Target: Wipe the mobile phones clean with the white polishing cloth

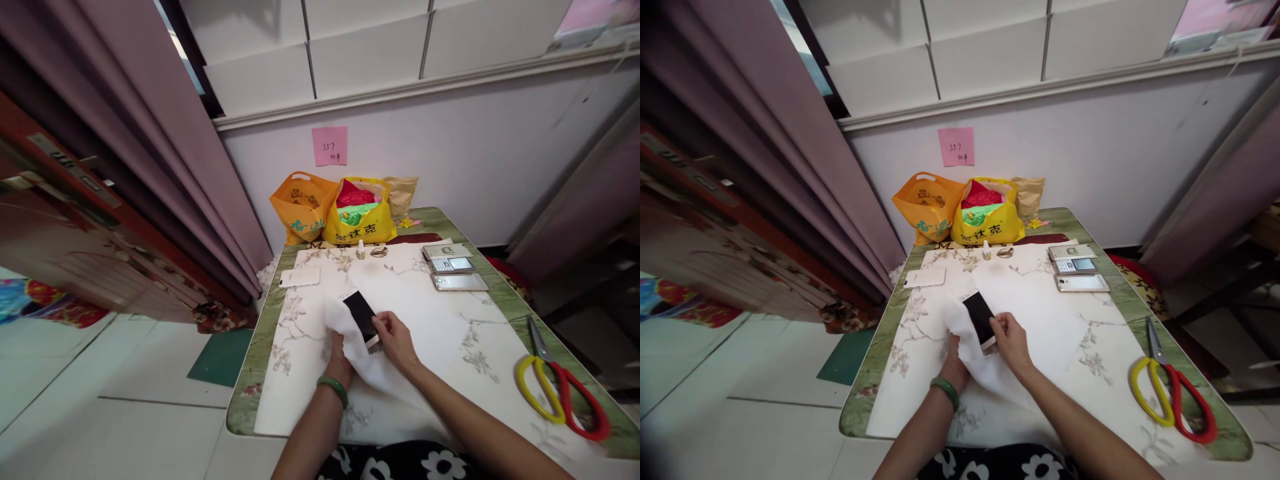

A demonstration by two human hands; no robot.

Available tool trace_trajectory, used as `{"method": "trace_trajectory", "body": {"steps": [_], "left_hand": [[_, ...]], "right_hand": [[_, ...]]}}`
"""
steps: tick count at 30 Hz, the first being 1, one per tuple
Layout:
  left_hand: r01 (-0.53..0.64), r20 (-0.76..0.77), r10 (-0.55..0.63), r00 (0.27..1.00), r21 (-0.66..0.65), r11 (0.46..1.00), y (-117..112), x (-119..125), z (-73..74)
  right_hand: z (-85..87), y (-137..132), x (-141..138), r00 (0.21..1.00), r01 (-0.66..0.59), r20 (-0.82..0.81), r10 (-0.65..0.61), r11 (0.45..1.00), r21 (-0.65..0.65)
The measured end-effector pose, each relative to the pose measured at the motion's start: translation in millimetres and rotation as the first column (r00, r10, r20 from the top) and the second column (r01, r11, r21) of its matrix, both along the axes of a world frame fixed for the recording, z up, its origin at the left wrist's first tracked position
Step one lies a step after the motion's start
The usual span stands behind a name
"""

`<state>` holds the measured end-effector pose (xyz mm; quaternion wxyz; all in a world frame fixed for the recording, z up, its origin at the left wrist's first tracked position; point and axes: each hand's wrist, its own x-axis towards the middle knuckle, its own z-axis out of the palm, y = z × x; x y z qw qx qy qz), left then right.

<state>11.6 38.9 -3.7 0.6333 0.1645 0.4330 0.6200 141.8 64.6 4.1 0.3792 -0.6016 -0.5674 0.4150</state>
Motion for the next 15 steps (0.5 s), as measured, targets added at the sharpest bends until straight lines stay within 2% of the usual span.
{"method": "trace_trajectory", "body": {"steps": [3,6,9,12,15], "left_hand": [[-0.014,-0.025,0.014,1.000,-0.007,1.000,-1,-3,-2.3],[0.027,0.033,-0.026,0.999,-0.035,0.999,12,-1,-5.9],[0.051,0.111,-0.042,0.993,-0.075,0.996,23,2,-11.9],[0.006,0.152,0.015,0.988,-0.133,0.991,25,4,-15.9],[-0.073,0.128,0.092,0.987,-0.148,0.986,24,6,-14.7]], "right_hand": [[1.8,-6,5,0.997,-0.064,0.033,0.065,0.997,-0.035],[6.7,-8,10,0.973,-0.158,0.171,0.157,0.987,-0.007],[8.6,-12,20,0.932,-0.253,0.259,0.256,0.966,-0.044],[9.2,-17,29,0.911,-0.292,0.275,0.308,0.951,-0.098],[11.8,-13,29,0.902,-0.273,0.333,0.275,0.961,-0.054]]}}
